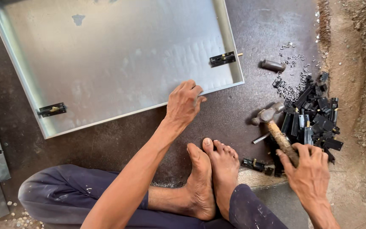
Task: The person attaches small black hinges to the edges of a metal tray by inserting pins and securing them with a hammer. They handle multiple trays and hinges while sitting on the floor.
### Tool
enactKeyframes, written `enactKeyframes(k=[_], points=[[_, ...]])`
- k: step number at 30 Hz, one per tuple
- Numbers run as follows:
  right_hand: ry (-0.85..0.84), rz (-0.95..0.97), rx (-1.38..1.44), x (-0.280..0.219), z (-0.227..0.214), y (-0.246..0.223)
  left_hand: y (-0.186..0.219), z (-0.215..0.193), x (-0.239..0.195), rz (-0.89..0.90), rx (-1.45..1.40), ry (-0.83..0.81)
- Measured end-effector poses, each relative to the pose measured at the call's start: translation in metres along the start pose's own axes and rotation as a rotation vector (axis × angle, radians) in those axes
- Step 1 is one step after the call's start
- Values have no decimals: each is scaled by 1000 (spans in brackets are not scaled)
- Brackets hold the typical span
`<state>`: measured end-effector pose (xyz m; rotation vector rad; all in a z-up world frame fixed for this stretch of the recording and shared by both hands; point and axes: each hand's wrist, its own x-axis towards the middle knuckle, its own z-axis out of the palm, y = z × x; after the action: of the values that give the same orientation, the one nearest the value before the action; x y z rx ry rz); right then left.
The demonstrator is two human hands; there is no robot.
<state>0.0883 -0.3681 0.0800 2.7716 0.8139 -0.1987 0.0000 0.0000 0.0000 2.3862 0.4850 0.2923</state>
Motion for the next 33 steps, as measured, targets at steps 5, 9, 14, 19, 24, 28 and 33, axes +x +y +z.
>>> enactKeyframes(k=[5, 9, 14, 19, 24, 28, 33], points=[[-227, 118, 218, 8, -12, 2, -1, 0, 3, 12, -22, -2], [-153, 162, 862, 23, -41, -22, -4, 5, 1, 4, 1, -40], [-150, -58, 854, 52, -14, -70, -4, 0, 5, 13, 22, -81], [-204, 69, 1123, 55, -4, -104, -11, 7, 4, 11, -18, -55], [-157, 36, 901, 63, 0, -113, -11, 5, 5, 3, -19, -65], [-215, 151, 904, 48, 0, -114, -11, -1, 4, -6, -25, -71], [-194, 136, 1012, 51, -4, -109, -12, 7, 5, 18, -6, -62]])
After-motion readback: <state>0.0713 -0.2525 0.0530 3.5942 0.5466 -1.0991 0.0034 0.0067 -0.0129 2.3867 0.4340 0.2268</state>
